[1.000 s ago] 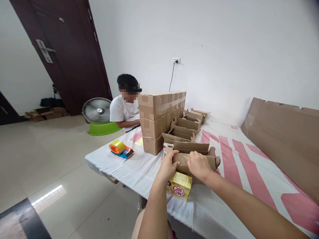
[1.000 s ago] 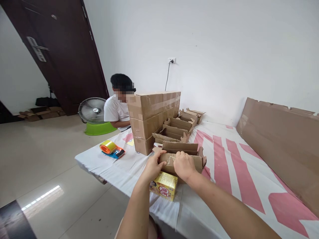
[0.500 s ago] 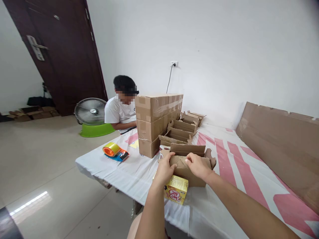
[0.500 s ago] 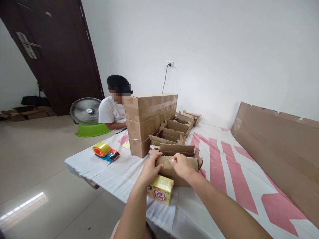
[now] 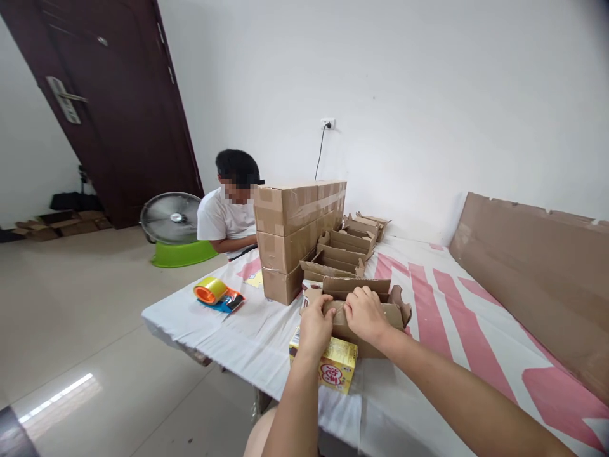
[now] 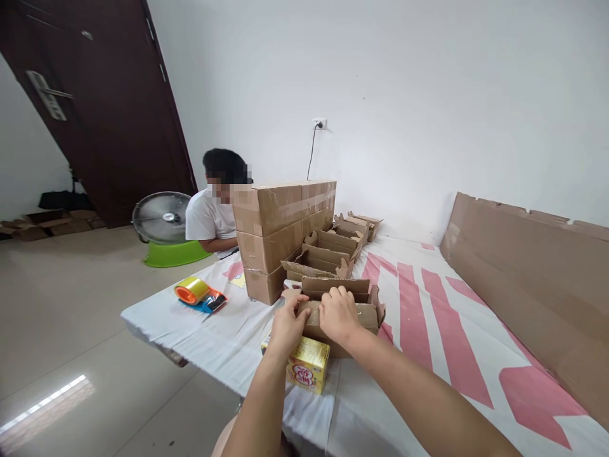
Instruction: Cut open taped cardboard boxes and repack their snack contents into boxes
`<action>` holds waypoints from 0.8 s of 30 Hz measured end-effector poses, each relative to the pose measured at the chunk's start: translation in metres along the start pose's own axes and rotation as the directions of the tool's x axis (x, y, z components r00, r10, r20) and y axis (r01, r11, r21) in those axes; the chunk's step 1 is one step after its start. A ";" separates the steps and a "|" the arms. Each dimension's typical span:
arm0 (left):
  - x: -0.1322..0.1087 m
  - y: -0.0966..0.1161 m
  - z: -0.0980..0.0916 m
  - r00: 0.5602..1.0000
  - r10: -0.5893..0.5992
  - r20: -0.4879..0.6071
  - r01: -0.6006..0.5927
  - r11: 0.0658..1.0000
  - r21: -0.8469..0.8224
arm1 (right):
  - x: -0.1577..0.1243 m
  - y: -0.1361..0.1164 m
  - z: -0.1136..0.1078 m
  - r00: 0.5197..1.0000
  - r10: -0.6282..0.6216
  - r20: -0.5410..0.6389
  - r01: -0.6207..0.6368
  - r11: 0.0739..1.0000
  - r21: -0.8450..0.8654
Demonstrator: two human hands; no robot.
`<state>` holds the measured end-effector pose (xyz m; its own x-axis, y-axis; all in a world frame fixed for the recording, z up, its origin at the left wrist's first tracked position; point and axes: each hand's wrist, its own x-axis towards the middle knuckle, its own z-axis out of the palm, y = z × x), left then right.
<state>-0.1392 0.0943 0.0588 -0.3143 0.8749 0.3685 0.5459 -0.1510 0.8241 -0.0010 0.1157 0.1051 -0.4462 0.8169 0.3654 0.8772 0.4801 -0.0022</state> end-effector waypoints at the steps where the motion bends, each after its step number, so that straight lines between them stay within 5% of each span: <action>1: 0.000 0.000 0.000 1.000 -0.005 -0.003 0.005 1.000 0.003 | 0.000 0.005 0.002 1.000 0.015 -0.012 -0.015 1.000 -0.006; 9: -0.001 0.005 0.002 1.000 -0.022 -0.007 0.022 0.999 0.040 | -0.020 0.055 0.012 0.989 0.124 -0.083 -0.129 0.990 -0.056; 24: 0.000 0.006 0.001 0.999 -0.022 0.041 0.019 0.998 0.065 | -0.033 0.064 0.009 0.996 0.050 -0.067 -0.057 0.993 -0.102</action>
<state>-0.1351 0.0941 0.0629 -0.2942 0.8961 0.3324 0.5890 -0.1040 0.8014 0.0681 0.1225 0.0843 -0.3887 0.8168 0.4264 0.9147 0.3977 0.0718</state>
